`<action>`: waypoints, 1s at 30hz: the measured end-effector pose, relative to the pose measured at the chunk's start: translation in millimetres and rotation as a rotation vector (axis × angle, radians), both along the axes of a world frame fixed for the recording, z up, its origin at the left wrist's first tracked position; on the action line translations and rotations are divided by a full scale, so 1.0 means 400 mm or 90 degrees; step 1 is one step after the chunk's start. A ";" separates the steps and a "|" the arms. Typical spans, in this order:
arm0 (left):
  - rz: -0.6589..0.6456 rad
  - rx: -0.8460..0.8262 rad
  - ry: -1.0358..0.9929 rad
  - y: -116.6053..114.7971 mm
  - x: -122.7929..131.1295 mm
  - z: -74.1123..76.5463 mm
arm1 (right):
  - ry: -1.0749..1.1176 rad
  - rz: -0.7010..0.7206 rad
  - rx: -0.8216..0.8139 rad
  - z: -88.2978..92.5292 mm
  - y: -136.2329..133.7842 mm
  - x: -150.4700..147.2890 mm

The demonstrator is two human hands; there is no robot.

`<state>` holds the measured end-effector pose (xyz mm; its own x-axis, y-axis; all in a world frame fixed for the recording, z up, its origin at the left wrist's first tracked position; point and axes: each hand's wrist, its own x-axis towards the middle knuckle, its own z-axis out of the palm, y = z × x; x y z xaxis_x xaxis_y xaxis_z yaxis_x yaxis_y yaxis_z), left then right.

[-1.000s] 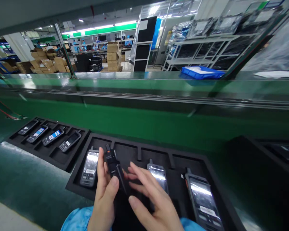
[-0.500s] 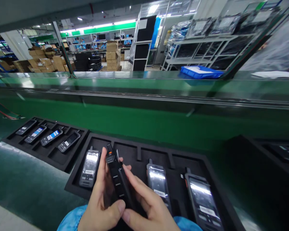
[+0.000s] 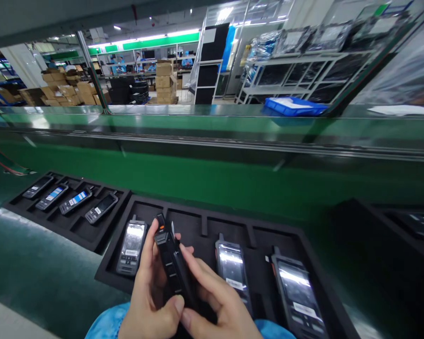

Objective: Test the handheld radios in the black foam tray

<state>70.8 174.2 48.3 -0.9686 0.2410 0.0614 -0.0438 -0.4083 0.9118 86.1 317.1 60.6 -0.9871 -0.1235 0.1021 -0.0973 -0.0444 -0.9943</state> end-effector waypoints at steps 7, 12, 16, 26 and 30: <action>-0.017 0.050 -0.024 -0.005 -0.001 0.000 | 0.002 0.020 -0.011 -0.004 0.001 0.008; -0.113 0.125 -0.049 -0.021 -0.011 0.000 | -0.010 0.063 -0.085 -0.015 0.006 0.014; -0.103 0.085 -0.032 -0.024 -0.014 -0.001 | -0.035 0.063 -0.077 -0.013 0.009 0.017; -0.068 -0.015 0.030 -0.011 -0.009 0.003 | -0.117 0.082 -0.078 -0.024 0.002 0.012; -0.038 -0.024 0.026 -0.005 -0.005 0.006 | -0.071 0.077 -0.034 -0.044 -0.001 0.015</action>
<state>68.9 172.3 50.9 -0.9492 0.3011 0.0912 -0.0289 -0.3721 0.9277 92.1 316.8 43.1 -0.9709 -0.2396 0.0016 0.0234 -0.1017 -0.9945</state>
